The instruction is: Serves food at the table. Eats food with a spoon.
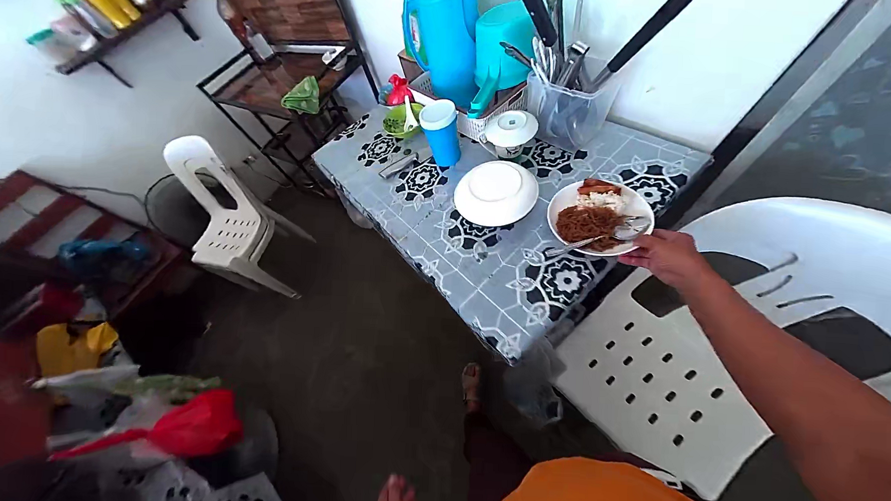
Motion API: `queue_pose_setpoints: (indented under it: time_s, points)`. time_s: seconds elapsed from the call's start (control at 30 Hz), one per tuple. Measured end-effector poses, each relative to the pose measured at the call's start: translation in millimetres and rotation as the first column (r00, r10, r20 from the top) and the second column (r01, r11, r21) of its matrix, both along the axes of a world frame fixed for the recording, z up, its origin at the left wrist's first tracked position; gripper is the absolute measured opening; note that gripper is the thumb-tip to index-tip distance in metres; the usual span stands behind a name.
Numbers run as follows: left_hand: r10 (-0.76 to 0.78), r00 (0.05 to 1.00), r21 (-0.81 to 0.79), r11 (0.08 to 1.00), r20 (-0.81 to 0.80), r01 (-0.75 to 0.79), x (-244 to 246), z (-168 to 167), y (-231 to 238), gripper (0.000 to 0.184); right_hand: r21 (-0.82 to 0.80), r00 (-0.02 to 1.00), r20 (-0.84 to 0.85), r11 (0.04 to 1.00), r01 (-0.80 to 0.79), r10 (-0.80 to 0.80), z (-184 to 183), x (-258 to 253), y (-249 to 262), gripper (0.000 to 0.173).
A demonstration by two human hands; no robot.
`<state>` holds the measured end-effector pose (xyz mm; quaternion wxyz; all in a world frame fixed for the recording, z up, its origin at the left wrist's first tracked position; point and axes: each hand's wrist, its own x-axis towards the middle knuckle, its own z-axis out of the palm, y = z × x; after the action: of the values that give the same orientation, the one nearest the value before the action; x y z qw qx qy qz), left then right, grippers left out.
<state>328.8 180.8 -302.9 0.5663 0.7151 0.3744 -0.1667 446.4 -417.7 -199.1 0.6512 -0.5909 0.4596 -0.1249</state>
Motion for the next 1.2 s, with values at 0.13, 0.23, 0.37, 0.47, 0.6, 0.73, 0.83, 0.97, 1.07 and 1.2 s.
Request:
queue_pose_setpoints:
  time_s: [0.13,0.23,0.37,0.47,0.6,0.73,0.83,0.97,1.07,1.2]
  points:
    - [-0.35,0.891,0.094,0.937,0.289,0.337,207.5,53.8,-60.4,0.044,-0.424,0.975,-0.222,0.9,-0.103,0.007,52.2,23.7,13.1,0.043]
    - [-0.591,0.673,0.122,0.784,0.444,0.608,318.9,110.8,-137.1,0.045,-0.471,0.954,-0.25,0.839,-0.271,0.168,92.7,71.1,58.1,0.044]
    - [-0.733,0.479,0.093,0.587,0.483,0.804,394.4,142.6,-245.1,0.05,-0.469,0.885,-0.371,0.765,-0.441,0.282,85.4,151.1,87.4,0.068]
    - [-0.753,0.491,-0.019,0.538,0.439,0.843,415.8,134.7,-298.9,0.056,-0.425,0.857,-0.462,0.791,-0.439,0.227,65.0,188.5,84.1,0.084]
    - [-0.722,0.56,-0.103,0.573,0.405,0.813,409.8,124.3,-332.5,0.042,-0.324,0.873,-0.418,0.857,-0.4,0.25,43.5,189.3,66.8,0.073]
    - [-0.683,0.64,-0.17,0.626,0.353,0.762,402.5,134.7,-337.4,0.04,-0.287,0.922,-0.325,0.907,-0.309,0.211,47.0,184.4,73.1,0.073]
    - [-0.669,0.671,-0.209,0.641,0.318,0.738,403.5,137.6,-336.6,0.04,-0.249,0.943,-0.283,0.936,-0.25,0.176,48.0,181.9,79.5,0.076]
    - [-0.663,0.687,-0.293,0.621,0.297,0.727,406.7,139.9,-335.0,0.041,-0.137,0.978,-0.174,0.981,-0.14,0.116,39.7,175.6,79.3,0.075]
    - [-0.656,0.698,-0.379,0.591,0.287,0.712,412.3,139.6,-331.7,0.044,-0.12,0.992,-0.121,0.992,-0.048,0.033,47.7,169.8,94.8,0.076]
    - [-0.606,0.765,-0.536,0.581,0.217,0.613,418.7,137.0,-310.2,0.052,-0.195,0.998,0.025,0.98,-0.044,0.05,69.8,160.3,147.4,0.073]
